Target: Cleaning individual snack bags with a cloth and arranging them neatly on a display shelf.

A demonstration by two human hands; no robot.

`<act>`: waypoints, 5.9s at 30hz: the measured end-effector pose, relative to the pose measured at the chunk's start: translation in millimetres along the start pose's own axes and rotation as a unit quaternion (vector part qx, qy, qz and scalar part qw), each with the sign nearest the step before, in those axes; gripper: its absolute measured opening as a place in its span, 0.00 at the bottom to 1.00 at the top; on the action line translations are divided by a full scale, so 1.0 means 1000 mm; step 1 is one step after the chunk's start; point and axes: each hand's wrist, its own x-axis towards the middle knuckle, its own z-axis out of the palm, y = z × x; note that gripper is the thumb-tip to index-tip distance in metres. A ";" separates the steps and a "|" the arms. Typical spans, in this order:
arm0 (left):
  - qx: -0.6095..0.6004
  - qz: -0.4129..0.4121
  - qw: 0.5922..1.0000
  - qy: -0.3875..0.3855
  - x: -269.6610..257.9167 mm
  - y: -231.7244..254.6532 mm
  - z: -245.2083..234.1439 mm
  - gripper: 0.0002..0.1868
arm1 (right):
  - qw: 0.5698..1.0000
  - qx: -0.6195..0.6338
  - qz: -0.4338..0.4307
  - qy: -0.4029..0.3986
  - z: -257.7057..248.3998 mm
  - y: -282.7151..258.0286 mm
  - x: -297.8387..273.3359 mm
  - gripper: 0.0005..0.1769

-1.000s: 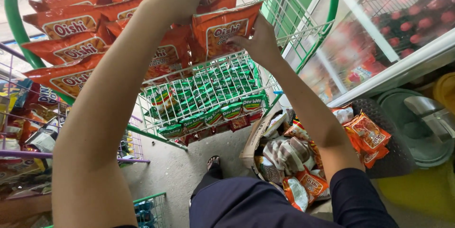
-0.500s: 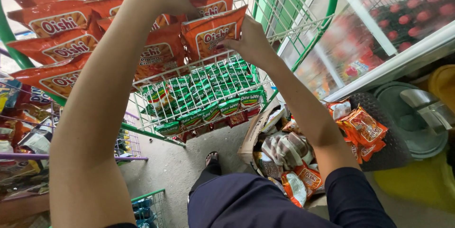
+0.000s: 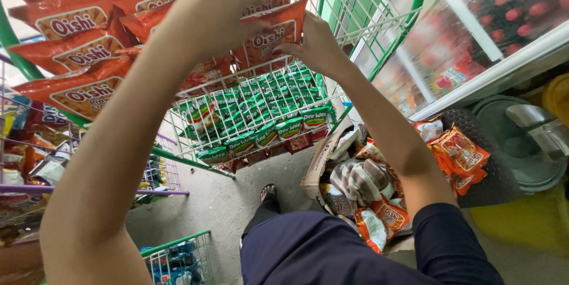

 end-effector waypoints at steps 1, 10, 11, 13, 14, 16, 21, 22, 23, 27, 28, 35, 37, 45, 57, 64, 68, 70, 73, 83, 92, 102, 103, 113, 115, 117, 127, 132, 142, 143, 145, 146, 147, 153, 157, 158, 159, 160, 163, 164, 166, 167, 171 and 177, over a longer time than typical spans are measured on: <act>0.047 -0.020 0.998 -0.030 -0.003 0.006 0.006 0.25 | 0.999 0.033 0.019 -0.029 -0.004 0.000 -0.002 0.18; 0.195 -0.023 0.981 0.010 -0.026 0.006 0.032 0.27 | 0.964 0.240 0.102 0.051 -0.029 0.004 -0.011 0.45; 0.234 -0.013 0.972 0.024 -0.026 0.007 0.032 0.26 | 0.970 0.209 0.123 0.030 -0.029 0.001 -0.012 0.46; 0.249 -0.010 0.967 0.042 -0.027 0.011 0.034 0.28 | 0.992 0.100 0.047 0.064 -0.026 -0.009 -0.023 0.40; 0.265 -0.009 0.962 0.059 -0.029 0.013 0.033 0.30 | 0.995 -0.010 -0.030 0.091 -0.023 -0.014 -0.027 0.35; 0.222 -0.028 0.974 0.045 -0.030 0.013 0.033 0.34 | 0.993 -0.083 -0.039 0.080 -0.029 -0.032 -0.020 0.40; 0.154 -0.061 0.986 0.009 -0.032 0.013 0.034 0.40 | 0.953 -0.297 -0.043 -0.028 -0.030 -0.071 0.003 0.48; 0.138 -0.050 0.989 0.011 -0.033 0.011 0.038 0.37 | 0.949 -0.308 -0.053 -0.045 -0.025 -0.073 0.006 0.45; 0.121 -0.037 0.992 0.012 -0.035 0.009 0.043 0.34 | 0.944 -0.319 -0.062 -0.063 -0.019 -0.074 0.008 0.42; 0.151 -0.032 0.988 0.019 -0.041 0.000 0.056 0.31 | 0.950 -0.301 -0.081 -0.037 -0.003 -0.054 0.005 0.45; 0.176 -0.029 0.984 0.017 -0.042 -0.002 0.060 0.31 | 0.947 -0.306 -0.082 -0.045 0.000 -0.051 0.003 0.43; 0.306 -0.018 0.952 0.028 -0.052 -0.006 0.076 0.32 | 0.963 -0.256 -0.063 -0.063 0.012 -0.038 -0.005 0.43; 0.292 -0.019 0.956 0.026 -0.053 -0.007 0.078 0.32 | 0.961 -0.260 -0.053 -0.080 0.011 -0.040 -0.005 0.42; 0.142 -0.027 0.990 0.004 -0.048 -0.001 0.060 0.33 | 0.954 -0.274 -0.054 -0.113 -0.004 -0.043 -0.001 0.38; 0.058 -0.114 0.990 0.058 -0.041 0.022 0.035 0.11 | 0.975 -0.119 -0.166 0.092 -0.057 -0.044 0.004 0.07; 0.112 -0.101 0.983 0.110 -0.044 0.014 0.045 0.04 | 0.980 -0.092 -0.156 0.082 -0.057 -0.028 0.011 0.01; 0.192 -0.099 0.971 0.104 -0.044 0.015 0.050 0.04 | 0.955 -0.216 -0.176 0.097 -0.051 -0.020 0.016 0.07; 0.185 -0.106 0.972 0.102 -0.045 0.013 0.050 0.03 | 0.965 -0.162 -0.167 0.120 -0.054 -0.035 0.014 0.07; 0.160 -0.117 0.975 0.102 -0.043 0.013 0.046 0.02 | 0.983 -0.057 -0.110 0.139 -0.049 -0.025 0.008 0.09; 0.080 -0.048 0.988 0.125 0.004 0.039 0.040 0.13 | 0.983 0.120 0.031 -0.139 -0.046 -0.012 -0.005 0.18; 0.112 -0.051 0.981 0.153 0.049 0.025 0.086 0.10 | 0.978 0.068 0.067 -0.185 -0.045 -0.019 -0.004 0.26; 0.168 -0.020 0.970 0.172 0.032 0.032 0.054 0.05 | 0.975 0.059 0.074 -0.201 -0.046 -0.004 0.005 0.22; 0.144 -0.029 0.971 0.187 0.023 0.037 0.043 0.09 | 0.962 0.161 0.069 -0.209 -0.054 -0.010 0.006 0.25; 0.318 0.028 0.942 0.102 -0.135 0.063 0.093 0.23 | 0.737 0.553 0.344 0.181 -0.033 0.058 0.047 0.47; 0.294 -0.011 0.949 0.113 -0.143 0.048 0.107 0.23 | 0.729 0.563 0.355 0.159 -0.018 0.039 0.055 0.47; 0.271 -0.047 0.953 0.124 -0.150 0.042 0.110 0.23 | 0.718 0.576 0.365 0.139 -0.004 0.024 0.059 0.47; 0.188 -0.017 0.958 0.215 -0.148 0.017 0.112 0.14 | 0.620 0.640 0.445 0.091 0.027 0.024 0.068 0.50; 0.149 0.027 0.952 0.267 -0.147 0.010 0.125 0.10 | 0.604 0.663 0.436 0.084 0.039 0.026 0.070 0.47; 0.075 -0.036 0.958 0.274 -0.144 0.017 0.129 0.10 | 0.575 0.702 0.411 0.091 0.045 0.036 0.061 0.42; 0.066 -0.079 0.965 0.242 -0.150 0.018 0.135 0.12 | 0.572 0.706 0.409 0.085 0.047 0.035 0.060 0.41; 0.065 -0.083 0.963 0.246 -0.150 0.018 0.138 0.12 | 0.572 0.710 0.401 0.089 0.049 0.031 0.059 0.42; 0.066 -0.085 0.962 0.251 -0.150 0.018 0.140 0.12 | 0.573 0.714 0.392 0.092 0.049 0.029 0.058 0.42; 0.064 -0.083 0.962 0.251 -0.150 0.018 0.140 0.12 | 0.572 0.714 0.392 0.094 0.045 0.031 0.060 0.42; 0.096 -0.089 0.963 0.234 -0.150 0.022 0.126 0.13 | 0.643 0.629 0.416 0.138 0.034 0.035 0.063 0.36; 0.129 -0.088 0.960 0.232 -0.140 0.030 0.110 0.15 | 0.783 0.472 0.396 0.085 -0.006 0.025 0.057 0.29; 0.115 -0.098 0.957 0.246 -0.138 0.030 0.110 0.12 | 0.863 0.360 0.355 0.008 -0.020 0.019 0.052 0.22; 0.116 -0.100 0.957 0.245 -0.129 0.028 0.108 0.12 | 0.862 0.361 0.356 0.006 -0.029 0.023 0.047 0.22; 0.073 -0.093 0.954 0.277 -0.120 0.028 0.106 0.14 | 0.897 0.304 0.315 -0.060 -0.037 0.027 0.041 0.22; 0.022 -0.105 0.953 0.284 -0.094 0.043 0.076 0.19 | 0.929 0.175 0.237 -0.225 -0.058 0.013 0.027 0.26; 0.018 -0.123 0.957 0.261 -0.083 0.049 0.061 0.22 | 0.921 0.103 0.194 -0.322 -0.065 0.005 0.026 0.32; 0.010 -0.141 0.962 0.235 -0.074 0.054 0.048 0.26 | 0.922 0.120 0.177 -0.323 -0.060 0.014 0.026 0.33; 0.003 -0.160 0.965 0.207 -0.070 0.056 0.040 0.31 | 0.922 0.137 0.158 -0.325 -0.057 0.018 0.025 0.35; -0.026 -0.149 0.972 0.178 -0.061 0.047 0.043 0.31 | 0.927 0.009 0.188 -0.324 -0.062 -0.005 0.024 0.35; 0.029 -0.142 0.979 0.142 -0.055 0.047 0.050 0.25 | 0.957 0.010 0.146 -0.252 -0.068 -0.019 0.007 0.30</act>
